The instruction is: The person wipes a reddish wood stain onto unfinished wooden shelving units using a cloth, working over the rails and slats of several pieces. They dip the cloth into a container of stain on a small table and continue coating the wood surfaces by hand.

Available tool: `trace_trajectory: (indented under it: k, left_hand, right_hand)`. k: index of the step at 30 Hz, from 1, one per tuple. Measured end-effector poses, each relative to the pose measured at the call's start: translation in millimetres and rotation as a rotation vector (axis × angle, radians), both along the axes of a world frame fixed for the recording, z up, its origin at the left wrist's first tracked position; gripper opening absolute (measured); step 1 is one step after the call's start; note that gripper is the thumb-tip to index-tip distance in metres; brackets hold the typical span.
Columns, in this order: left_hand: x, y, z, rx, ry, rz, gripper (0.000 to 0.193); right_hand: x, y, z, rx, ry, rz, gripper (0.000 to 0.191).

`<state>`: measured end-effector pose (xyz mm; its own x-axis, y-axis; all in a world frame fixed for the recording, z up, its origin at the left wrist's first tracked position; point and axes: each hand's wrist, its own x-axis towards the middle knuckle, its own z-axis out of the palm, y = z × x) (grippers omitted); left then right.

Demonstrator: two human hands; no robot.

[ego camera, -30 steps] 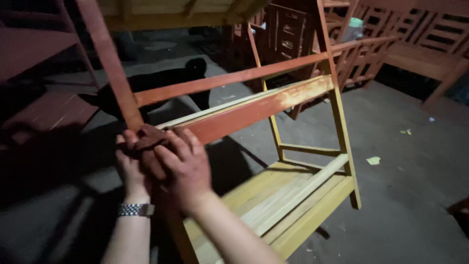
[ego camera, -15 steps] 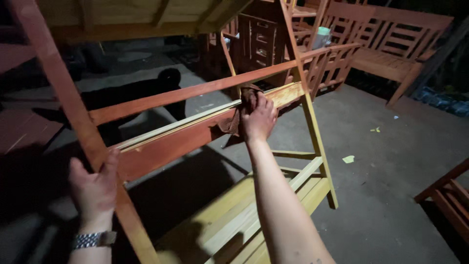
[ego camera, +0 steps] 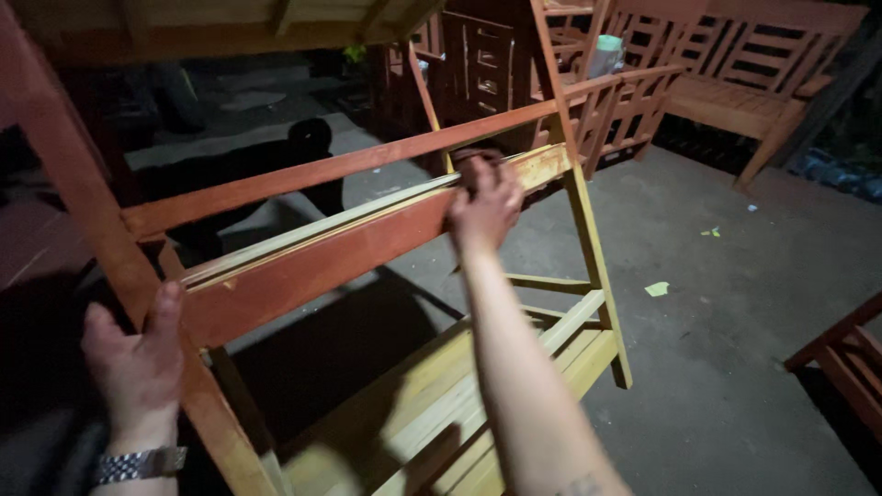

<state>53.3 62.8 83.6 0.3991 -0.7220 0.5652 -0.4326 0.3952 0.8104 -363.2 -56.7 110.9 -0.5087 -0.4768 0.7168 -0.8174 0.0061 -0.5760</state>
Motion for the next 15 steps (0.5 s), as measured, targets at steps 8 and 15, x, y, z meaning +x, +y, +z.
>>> trace_trajectory:
  k: [8, 15]
  left_hand:
    - [6, -15, -9, -0.032, 0.029, -0.042, 0.076]
    - [-3, -6, 4, 0.008, 0.055, -0.052, 0.072]
  right_hand:
    - [-58, -35, 1, -0.056, 0.029, -0.108, 0.055]
    - [53, 19, -4, 0.032, 0.049, -0.094, 0.054]
